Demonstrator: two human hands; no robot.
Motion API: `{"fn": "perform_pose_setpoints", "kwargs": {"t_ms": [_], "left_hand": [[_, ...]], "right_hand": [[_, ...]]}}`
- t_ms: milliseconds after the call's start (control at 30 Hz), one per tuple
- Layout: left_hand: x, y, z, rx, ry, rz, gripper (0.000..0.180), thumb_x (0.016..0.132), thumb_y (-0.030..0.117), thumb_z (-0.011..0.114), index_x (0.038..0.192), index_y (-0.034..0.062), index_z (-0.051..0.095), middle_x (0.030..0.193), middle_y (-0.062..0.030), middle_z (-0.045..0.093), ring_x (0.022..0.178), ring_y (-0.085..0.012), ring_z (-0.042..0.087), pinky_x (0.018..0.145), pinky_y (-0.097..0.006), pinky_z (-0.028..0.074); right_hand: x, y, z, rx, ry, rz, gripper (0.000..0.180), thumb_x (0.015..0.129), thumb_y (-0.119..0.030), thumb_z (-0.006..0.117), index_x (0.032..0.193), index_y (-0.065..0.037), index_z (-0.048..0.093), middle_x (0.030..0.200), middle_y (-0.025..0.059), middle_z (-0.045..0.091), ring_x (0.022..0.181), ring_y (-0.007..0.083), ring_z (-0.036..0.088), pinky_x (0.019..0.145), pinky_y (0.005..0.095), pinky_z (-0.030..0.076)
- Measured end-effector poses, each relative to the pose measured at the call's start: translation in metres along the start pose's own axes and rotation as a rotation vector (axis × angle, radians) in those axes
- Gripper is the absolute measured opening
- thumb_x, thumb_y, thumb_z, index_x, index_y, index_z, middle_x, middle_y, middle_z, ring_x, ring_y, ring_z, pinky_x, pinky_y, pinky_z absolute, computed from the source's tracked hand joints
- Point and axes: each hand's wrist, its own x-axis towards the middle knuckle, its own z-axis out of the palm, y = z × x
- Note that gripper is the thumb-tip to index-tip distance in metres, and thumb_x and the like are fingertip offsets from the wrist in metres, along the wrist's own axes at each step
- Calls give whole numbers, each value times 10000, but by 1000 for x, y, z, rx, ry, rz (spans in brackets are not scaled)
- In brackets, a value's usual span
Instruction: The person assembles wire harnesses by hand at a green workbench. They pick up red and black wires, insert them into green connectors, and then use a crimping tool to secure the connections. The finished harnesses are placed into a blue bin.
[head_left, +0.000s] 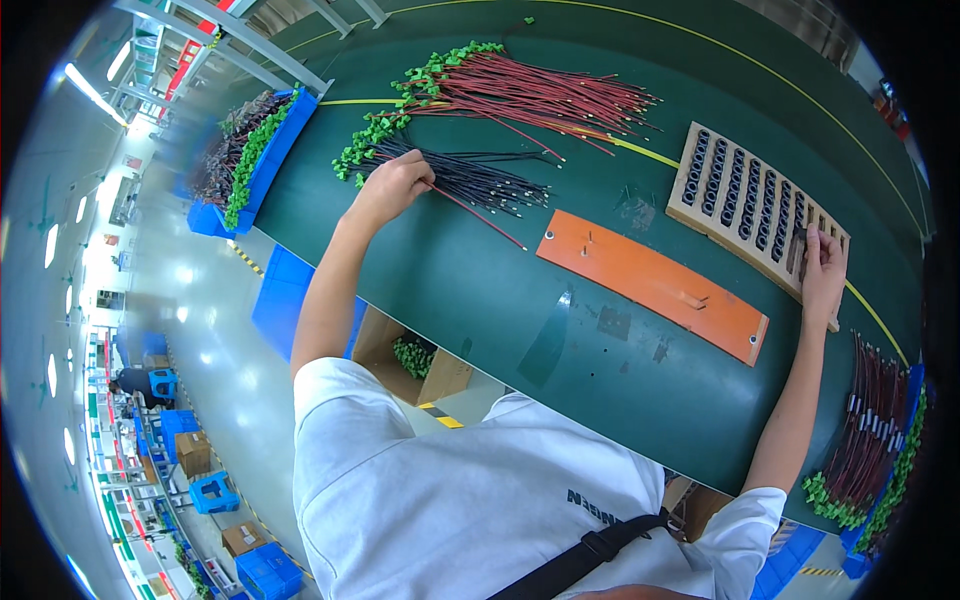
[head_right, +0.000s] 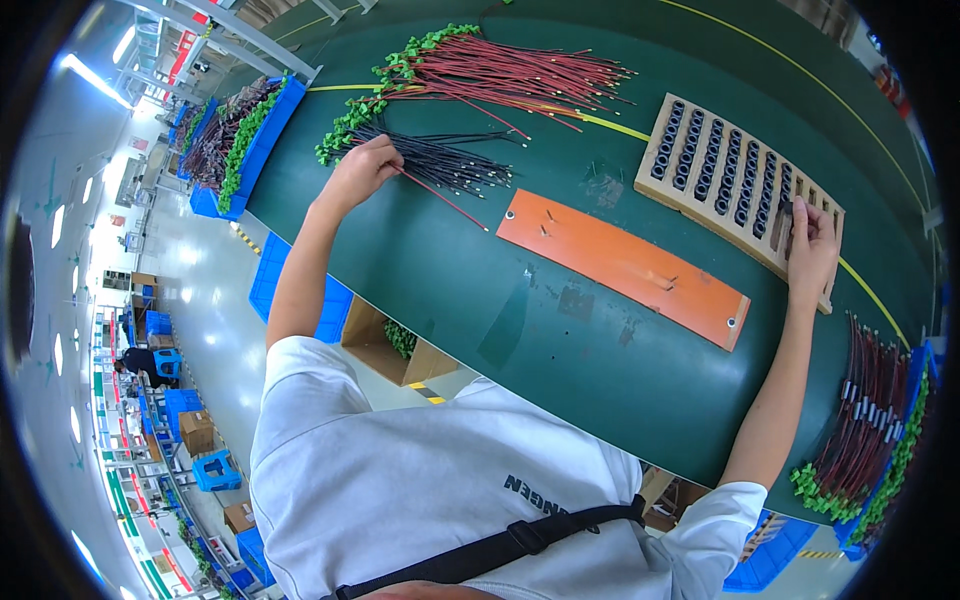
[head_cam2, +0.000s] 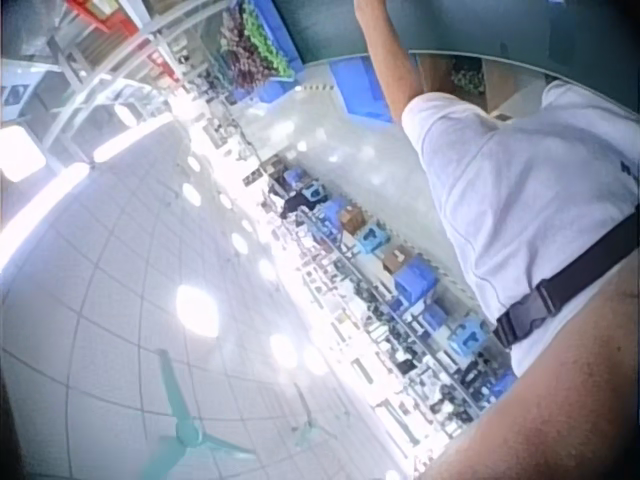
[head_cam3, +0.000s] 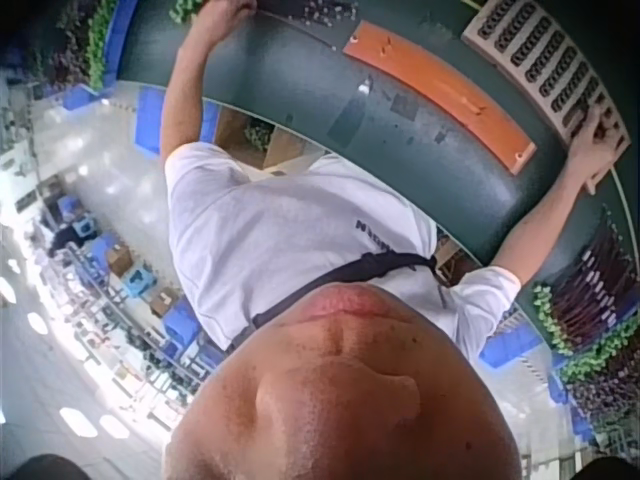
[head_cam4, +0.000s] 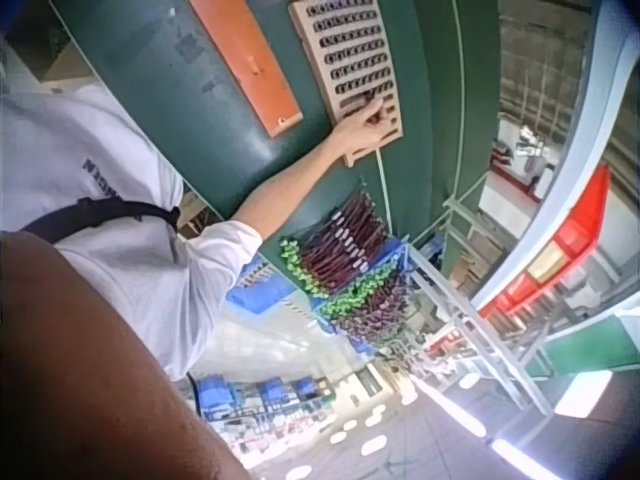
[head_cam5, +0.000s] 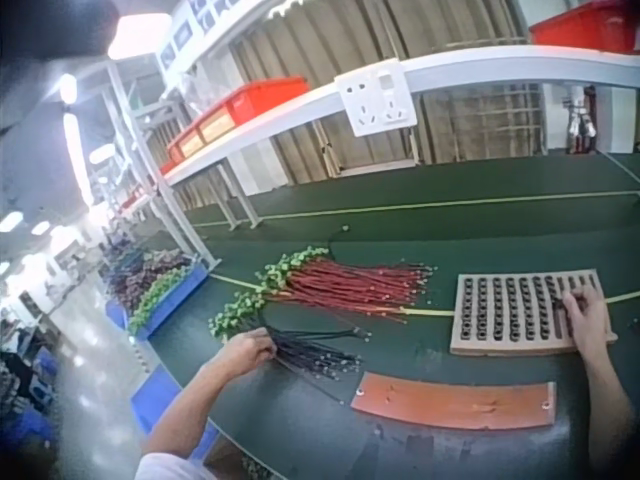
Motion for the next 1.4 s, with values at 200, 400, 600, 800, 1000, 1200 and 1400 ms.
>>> {"fn": "perform_pose_setpoints", "kwargs": {"t_ms": [200, 400, 600, 800, 1000, 1200, 1400], "left_hand": [[-4, 2, 3, 87, 25, 10, 131, 842, 67, 710, 957, 34, 656, 917, -119, 622, 871, -340, 664, 736, -449, 536], [-1, -25, -36, -231, 313, -202, 137, 912, 53, 670, 1046, 26, 657, 925, -117, 695, 767, -245, 707, 721, -359, 557], [0, -78, -130, -120, 644, -322, 196, 1000, 163, 629, 1024, -2, 732, 823, -55, 731, 788, -99, 645, 756, -242, 498], [49, 4, -141, -710, 643, -177, 329, 1083, 283, 511, 1219, 33, 675, 733, 56, 523, 639, -49, 472, 584, -210, 390], [74, 170, -58, -1041, 9, -73, 400, 1098, 374, 452, 1033, 27, 638, 667, 65, 421, 554, -28, 340, 479, -215, 269], [80, 263, -3, -1071, -645, 89, 421, 1097, 387, 454, 1024, 19, 646, 668, 57, 405, 604, -53, 359, 541, -245, 325], [74, 289, 2, -811, -861, 176, 428, 1093, 376, 455, 1106, 12, 680, 740, -63, 563, 684, -172, 532, 661, -337, 453]], "right_hand": [[0, 1, 1, 9, 34, -80, 333, 1012, -286, 669, 1080, 39, 698, 881, 44, 696, 772, 75, 600, 701, 227, 488], [1, 0, -4, -2, 25, -52, 333, 1014, -280, 667, 1084, 44, 694, 885, 53, 699, 786, 82, 606, 722, 239, 497], [2, 6, 5, 48, -43, 26, 327, 1027, -270, 646, 1082, 50, 686, 912, 62, 702, 801, 89, 617, 752, 239, 502], [5, 23, -2, 411, 115, 16, 299, 1056, -243, 587, 1153, 37, 625, 1046, 94, 701, 881, 131, 662, 754, 259, 510], [-38, -78, -8, 1432, -206, 432, 139, 1003, -127, 589, 1042, 1, 625, 815, 46, 595, 735, 137, 556, 609, 252, 426], [-145, -182, 1, 1158, -801, 650, 399, 998, -107, 636, 1381, -13, 575, 760, -35, 469, 583, 46, 356, 511, 219, 277], [-166, -170, -1, 1209, -734, 618, 346, 1026, -276, 641, 1234, -1, 668, 767, -27, 514, 582, 39, 382, 518, 208, 312]]}}
